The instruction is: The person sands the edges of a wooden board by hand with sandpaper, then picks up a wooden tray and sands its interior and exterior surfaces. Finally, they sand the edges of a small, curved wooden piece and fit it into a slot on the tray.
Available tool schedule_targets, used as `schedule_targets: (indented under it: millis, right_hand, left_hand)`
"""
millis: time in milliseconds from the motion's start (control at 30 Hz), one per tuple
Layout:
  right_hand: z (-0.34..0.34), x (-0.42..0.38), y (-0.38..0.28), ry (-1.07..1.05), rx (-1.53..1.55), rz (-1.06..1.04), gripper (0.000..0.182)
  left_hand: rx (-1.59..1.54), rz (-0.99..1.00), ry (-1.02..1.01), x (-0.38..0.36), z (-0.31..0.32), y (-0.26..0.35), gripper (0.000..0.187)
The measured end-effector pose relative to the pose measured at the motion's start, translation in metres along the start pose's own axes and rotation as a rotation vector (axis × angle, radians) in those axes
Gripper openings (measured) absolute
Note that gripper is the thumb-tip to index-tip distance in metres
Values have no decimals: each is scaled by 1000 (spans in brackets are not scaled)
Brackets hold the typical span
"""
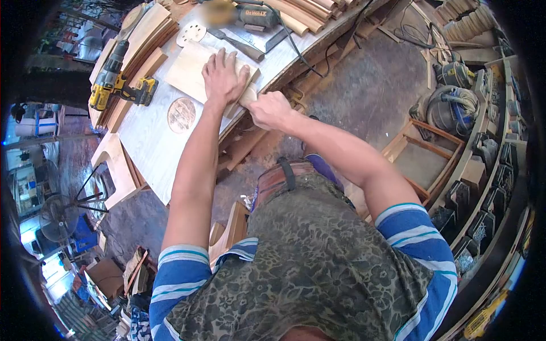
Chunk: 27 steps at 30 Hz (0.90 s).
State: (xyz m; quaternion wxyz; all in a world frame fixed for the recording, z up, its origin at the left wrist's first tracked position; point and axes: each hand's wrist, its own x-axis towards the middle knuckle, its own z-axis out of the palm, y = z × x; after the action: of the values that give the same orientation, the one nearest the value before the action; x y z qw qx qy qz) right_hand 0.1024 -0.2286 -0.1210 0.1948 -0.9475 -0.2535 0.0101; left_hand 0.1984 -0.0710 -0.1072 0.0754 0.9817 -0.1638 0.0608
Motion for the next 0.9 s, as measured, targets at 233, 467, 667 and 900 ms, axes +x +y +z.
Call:
schedule_targets:
  millis: [233, 467, 667, 900]
  right_hand:
    - [-21, -37, 7, -134, 20, 35, 43]
    - [-28, -136, 4, 294, 584, 148, 47]
    - [1, -169, 5, 332, 387, 425, 34]
    - [5, -95, -14, 607, 1422, 754, 29]
  left_hand:
    - [-5, -11, -15, 1, -5, 1, 69]
    - [-22, -15, -12, 2, -1, -3, 68]
    - [-8, -5, -22, 2, -1, -4, 65]
    - [-13, 20, -17, -10, -1, -1, 65]
